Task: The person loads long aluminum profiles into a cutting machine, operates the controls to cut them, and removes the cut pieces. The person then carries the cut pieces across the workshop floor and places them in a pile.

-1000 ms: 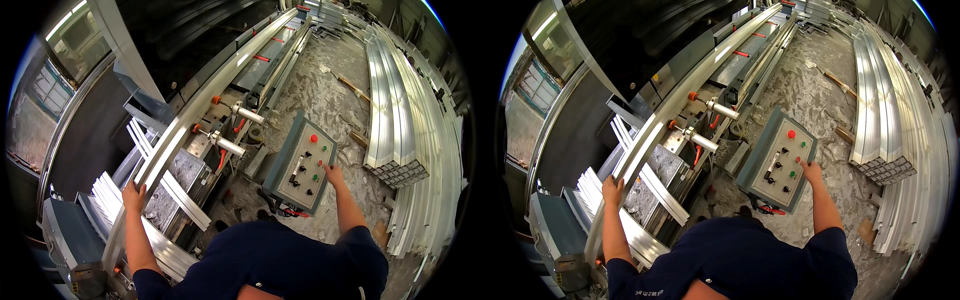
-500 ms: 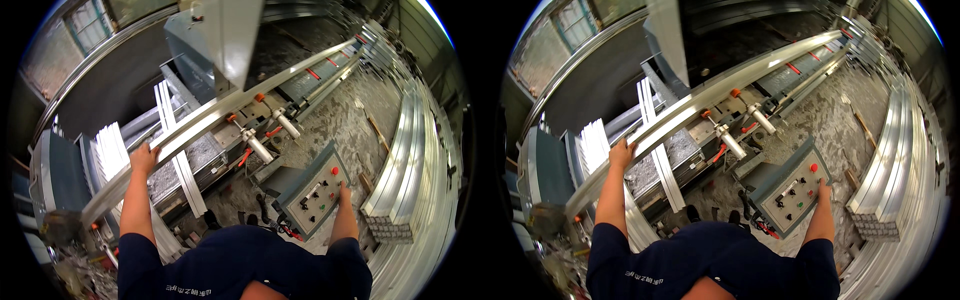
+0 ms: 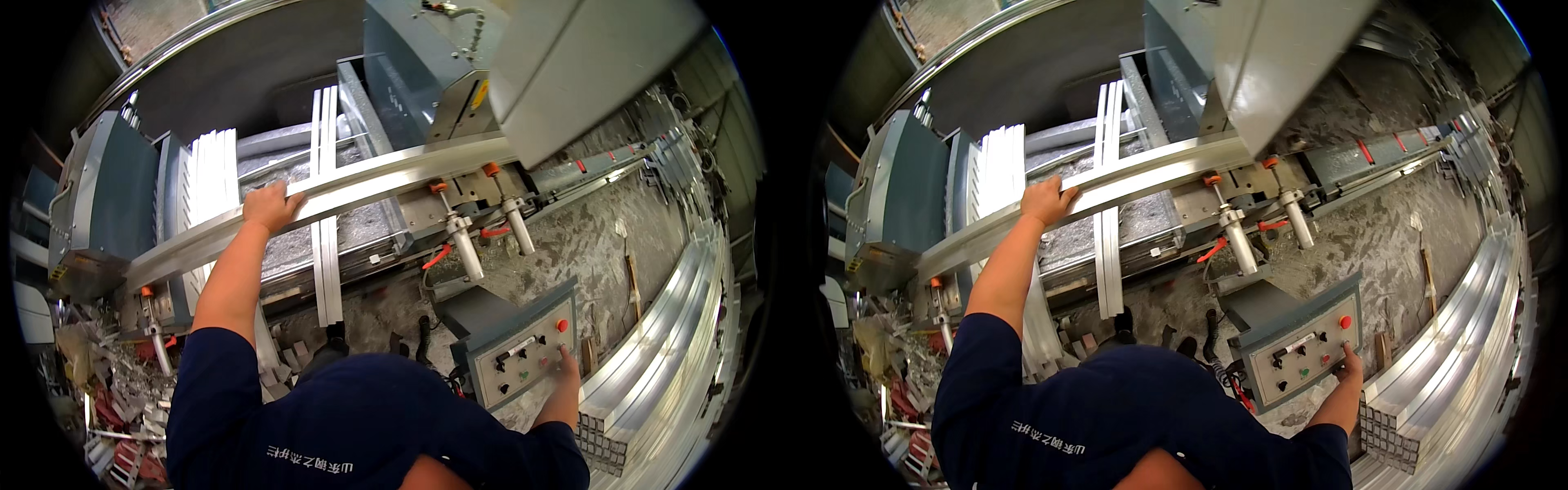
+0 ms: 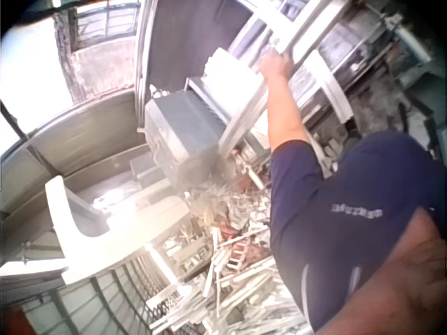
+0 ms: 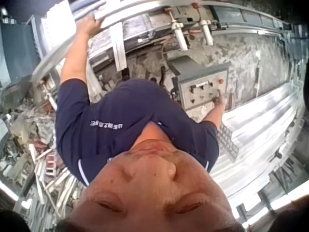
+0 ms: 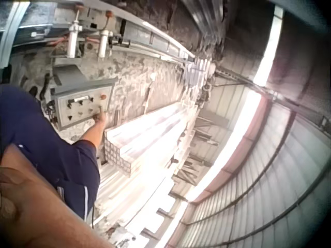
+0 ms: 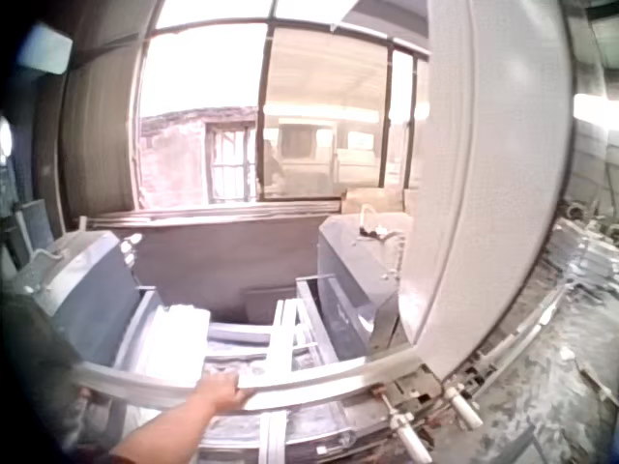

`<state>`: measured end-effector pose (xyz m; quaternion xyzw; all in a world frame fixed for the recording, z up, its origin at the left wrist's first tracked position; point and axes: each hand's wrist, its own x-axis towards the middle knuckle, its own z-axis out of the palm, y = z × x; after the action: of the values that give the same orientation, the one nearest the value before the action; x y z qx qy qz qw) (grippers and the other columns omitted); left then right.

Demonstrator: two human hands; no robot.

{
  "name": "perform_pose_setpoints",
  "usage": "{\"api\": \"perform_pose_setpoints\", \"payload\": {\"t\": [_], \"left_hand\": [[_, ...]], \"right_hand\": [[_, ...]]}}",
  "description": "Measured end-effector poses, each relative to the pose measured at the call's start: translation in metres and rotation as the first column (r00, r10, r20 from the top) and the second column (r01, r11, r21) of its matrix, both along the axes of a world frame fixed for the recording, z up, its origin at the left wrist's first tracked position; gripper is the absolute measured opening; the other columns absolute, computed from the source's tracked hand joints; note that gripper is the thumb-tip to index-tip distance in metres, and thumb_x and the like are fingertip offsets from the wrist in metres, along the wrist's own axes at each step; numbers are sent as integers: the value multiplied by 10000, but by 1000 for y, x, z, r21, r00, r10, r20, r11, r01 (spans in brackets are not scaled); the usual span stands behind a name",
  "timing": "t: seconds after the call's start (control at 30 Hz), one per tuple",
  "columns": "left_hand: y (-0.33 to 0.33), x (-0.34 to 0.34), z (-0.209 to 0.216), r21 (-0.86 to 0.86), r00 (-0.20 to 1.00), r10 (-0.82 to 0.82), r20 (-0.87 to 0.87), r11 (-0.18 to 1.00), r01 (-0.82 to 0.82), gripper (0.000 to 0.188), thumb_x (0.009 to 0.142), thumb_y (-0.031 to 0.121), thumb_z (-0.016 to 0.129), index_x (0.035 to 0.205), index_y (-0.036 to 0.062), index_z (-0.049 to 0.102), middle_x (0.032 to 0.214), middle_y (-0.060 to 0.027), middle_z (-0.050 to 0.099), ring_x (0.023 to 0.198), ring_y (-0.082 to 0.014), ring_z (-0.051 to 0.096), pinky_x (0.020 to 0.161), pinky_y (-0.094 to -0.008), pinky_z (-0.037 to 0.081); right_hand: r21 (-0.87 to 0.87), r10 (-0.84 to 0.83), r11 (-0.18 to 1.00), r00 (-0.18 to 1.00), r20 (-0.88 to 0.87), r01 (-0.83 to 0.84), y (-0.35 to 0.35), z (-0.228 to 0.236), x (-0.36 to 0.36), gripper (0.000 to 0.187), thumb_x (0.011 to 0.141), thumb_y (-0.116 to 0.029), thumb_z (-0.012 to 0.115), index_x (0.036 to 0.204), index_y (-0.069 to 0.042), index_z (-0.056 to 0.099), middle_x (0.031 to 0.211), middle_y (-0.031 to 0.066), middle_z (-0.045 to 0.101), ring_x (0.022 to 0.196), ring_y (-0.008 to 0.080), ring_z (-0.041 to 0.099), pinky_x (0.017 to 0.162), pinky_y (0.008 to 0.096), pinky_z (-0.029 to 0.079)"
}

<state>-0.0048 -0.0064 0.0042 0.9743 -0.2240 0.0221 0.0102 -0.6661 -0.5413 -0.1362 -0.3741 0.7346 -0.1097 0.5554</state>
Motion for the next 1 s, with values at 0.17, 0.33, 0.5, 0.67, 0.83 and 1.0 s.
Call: {"api": "perform_pose_setpoints", "payload": {"t": [0.17, 0.33, 0.5, 0.67, 0.83, 1.0], "left_hand": [[3, -7, 5, -125, 991, 88, -98, 987, -100, 639, 886, 677, 527, 874, 62, 698, 898, -179, 716, 891, -372, 685, 800, -499, 516], [-8, 7, 3, 22, 991, -49, -122, 998, 52, 631, 966, 649, 394, 1074, 75, 633, 994, -117, 723, 945, -290, 698, 808, -429, 535], [-5, 3, 6, 43, 983, -32, -183, 998, 41, 612, 982, 619, 389, 1118, 72, 626, 1023, -123, 722, 956, -289, 702, 830, -419, 535], [-6, 6, 0, 7, 991, -47, -129, 999, 49, 608, 974, 630, 395, 1036, 74, 632, 963, -119, 726, 899, -276, 706, 783, -413, 538], [-6, 7, 0, 15, 992, -56, -117, 998, 58, 608, 978, 627, 392, 1039, 71, 630, 959, -121, 725, 897, -277, 706, 779, -410, 540], [-7, 4, 5, 28, 988, -46, -145, 998, 50, 621, 981, 633, 378, 1051, 67, 624, 961, -125, 722, 899, -283, 705, 793, -415, 539]], "right_hand": [[213, 9, 977, 995, 104, -31, -23, -15, -25, 579, 852, -449, 726, 1302, -124, 559, 1245, 110, 558, 1020, 318, 560, 710, 521, 504], [215, 152, 971, 966, -211, -106, -34, -16, -64, 687, 846, -398, 746, 1435, -199, 455, 1207, 135, 579, 996, 335, 611, 820, 574, 548], [269, 272, 939, 939, -210, -212, -34, -9, -35, 702, 842, -423, 737, 1441, -196, 448, 1223, 138, 571, 1014, 337, 603, 833, 571, 535], [302, 309, 923, 927, -213, -238, -31, -8, -28, 718, 837, -447, 727, 1446, -193, 442, 1239, 140, 563, 1032, 339, 595, 845, 568, 521], [325, 331, 911, 919, -214, -253, -30, -12, -23, 735, 833, -471, 717, 1451, -190, 435, 1256, 143, 554, 1049, 342, 587, 858, 566, 508], [342, 341, 904, 915, -215, -257, -30, -14, -24, 753, 828, -495, 708, 1456, -187, 428, 1272, 146, 546, 1067, 344, 580, 871, 563, 495]]}}
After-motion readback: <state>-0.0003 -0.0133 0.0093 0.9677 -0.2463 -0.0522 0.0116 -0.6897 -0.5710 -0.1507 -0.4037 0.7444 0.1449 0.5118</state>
